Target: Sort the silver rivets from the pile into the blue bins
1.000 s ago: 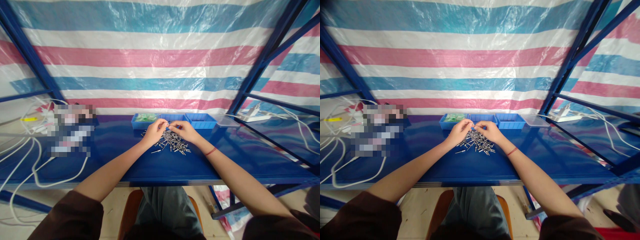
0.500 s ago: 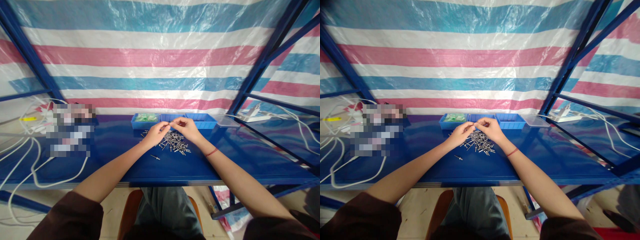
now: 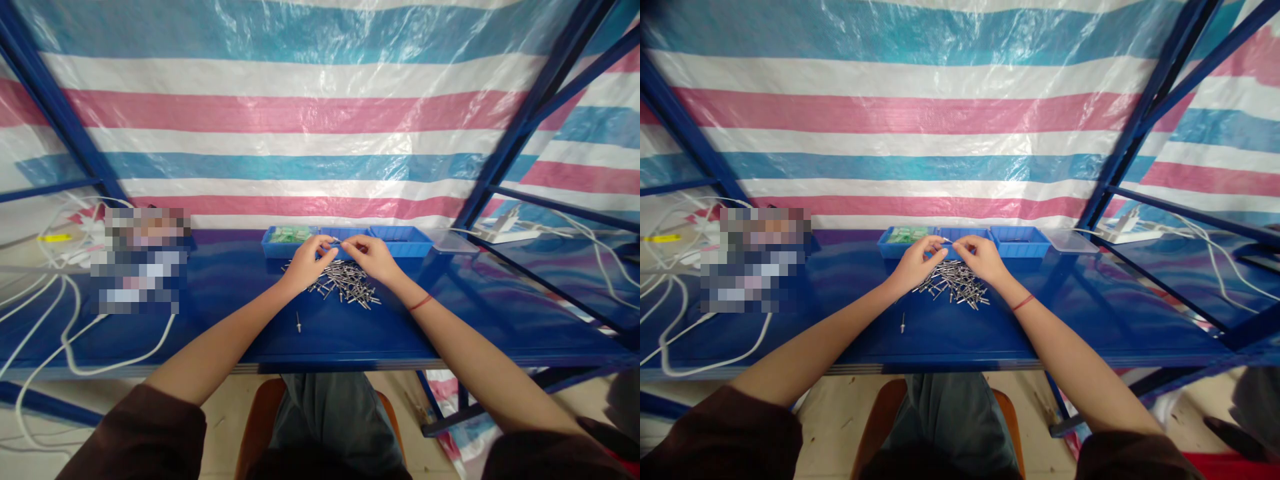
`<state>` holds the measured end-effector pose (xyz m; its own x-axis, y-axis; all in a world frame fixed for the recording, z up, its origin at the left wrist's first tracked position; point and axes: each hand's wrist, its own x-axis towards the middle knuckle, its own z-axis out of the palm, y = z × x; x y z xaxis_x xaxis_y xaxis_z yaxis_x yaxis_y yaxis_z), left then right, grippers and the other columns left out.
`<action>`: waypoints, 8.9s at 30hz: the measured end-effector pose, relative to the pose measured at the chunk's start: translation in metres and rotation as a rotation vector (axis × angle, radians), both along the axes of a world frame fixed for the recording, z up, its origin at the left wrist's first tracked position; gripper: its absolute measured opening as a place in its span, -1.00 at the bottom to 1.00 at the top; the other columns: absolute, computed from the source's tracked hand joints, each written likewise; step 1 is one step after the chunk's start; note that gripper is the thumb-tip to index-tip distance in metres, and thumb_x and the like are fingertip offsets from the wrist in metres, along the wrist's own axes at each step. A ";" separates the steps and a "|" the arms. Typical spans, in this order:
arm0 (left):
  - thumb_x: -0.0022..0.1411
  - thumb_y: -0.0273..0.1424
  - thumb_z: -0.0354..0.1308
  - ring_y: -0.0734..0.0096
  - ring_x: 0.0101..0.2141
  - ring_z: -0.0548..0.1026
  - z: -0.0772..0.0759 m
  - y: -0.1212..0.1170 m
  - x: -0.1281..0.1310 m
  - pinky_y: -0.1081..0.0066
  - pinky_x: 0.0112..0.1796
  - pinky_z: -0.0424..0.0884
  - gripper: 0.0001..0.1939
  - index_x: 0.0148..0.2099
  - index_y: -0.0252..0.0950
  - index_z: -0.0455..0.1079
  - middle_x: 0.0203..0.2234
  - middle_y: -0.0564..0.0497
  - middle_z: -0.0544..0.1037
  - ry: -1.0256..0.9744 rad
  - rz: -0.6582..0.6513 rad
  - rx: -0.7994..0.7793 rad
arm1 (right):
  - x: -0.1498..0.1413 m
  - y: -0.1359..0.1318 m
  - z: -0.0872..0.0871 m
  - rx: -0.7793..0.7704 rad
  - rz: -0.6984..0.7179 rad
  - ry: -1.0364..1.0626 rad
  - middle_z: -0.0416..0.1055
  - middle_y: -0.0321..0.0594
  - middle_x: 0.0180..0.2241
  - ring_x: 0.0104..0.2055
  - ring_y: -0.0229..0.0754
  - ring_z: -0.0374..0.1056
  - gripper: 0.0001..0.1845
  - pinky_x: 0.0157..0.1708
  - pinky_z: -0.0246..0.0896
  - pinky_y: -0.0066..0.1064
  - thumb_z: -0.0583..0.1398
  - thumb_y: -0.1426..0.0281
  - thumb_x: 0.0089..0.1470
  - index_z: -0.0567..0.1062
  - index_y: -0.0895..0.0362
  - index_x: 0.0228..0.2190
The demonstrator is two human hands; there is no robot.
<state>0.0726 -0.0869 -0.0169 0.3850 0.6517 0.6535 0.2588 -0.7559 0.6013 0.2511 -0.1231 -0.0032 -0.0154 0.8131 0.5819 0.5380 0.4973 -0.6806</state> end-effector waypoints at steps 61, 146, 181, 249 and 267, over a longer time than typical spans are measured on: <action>0.20 -0.30 0.10 0.41 -0.35 0.49 -0.009 -0.007 -0.003 0.45 -0.37 0.39 -0.75 -0.15 -0.35 0.41 -0.36 -0.02 0.54 -0.069 -0.213 -0.523 | -0.019 -0.011 -0.001 -0.188 0.216 0.285 0.45 -0.31 -0.55 -0.54 -0.34 0.25 -0.78 -0.50 0.16 -0.43 0.33 0.24 -0.15 0.55 0.13 -0.46; 0.20 -0.36 0.13 0.49 -0.38 0.45 -0.002 -0.009 -0.010 0.44 -0.29 0.40 -0.84 -0.16 -0.29 0.37 -0.33 0.00 0.49 -0.018 -0.024 -0.008 | -0.009 -0.010 0.002 -0.060 0.115 -0.130 0.49 -0.21 -0.45 -0.45 -0.27 0.32 -0.73 -0.42 0.21 -0.39 0.19 0.21 0.03 0.53 0.16 -0.47; 0.14 -0.45 0.05 0.15 -0.18 0.44 0.000 -0.012 -0.023 0.13 -0.13 0.24 -0.77 -0.16 -0.21 0.44 -0.27 -0.06 0.50 0.702 0.170 -0.004 | -0.002 -0.003 -0.002 -0.177 0.053 -0.192 0.21 -0.35 -0.66 -0.55 -0.33 0.10 -0.58 -0.49 0.02 -0.42 0.08 0.15 0.07 0.31 0.15 -0.68; 0.22 -0.31 0.01 0.43 -0.37 0.45 0.021 -0.004 -0.032 0.42 -0.28 0.33 -0.76 -0.21 -0.28 0.47 -0.35 0.00 0.54 0.423 0.034 -0.003 | 0.046 0.009 0.013 -0.248 -0.260 1.089 0.27 -0.38 -0.61 -0.69 -0.47 0.04 -0.69 -0.74 0.02 -0.61 0.22 0.17 0.05 0.38 0.15 -0.53; 0.19 -0.34 0.07 0.41 -0.35 0.44 0.015 -0.004 -0.032 0.44 -0.28 0.30 -0.82 -0.31 -0.30 0.45 -0.39 0.00 0.49 0.558 -0.051 0.036 | 0.009 -0.004 0.006 -0.107 -0.043 -0.064 0.43 -0.23 -0.54 -0.49 -0.27 0.26 -0.71 -0.45 0.15 -0.41 0.17 0.26 0.02 0.49 0.17 -0.59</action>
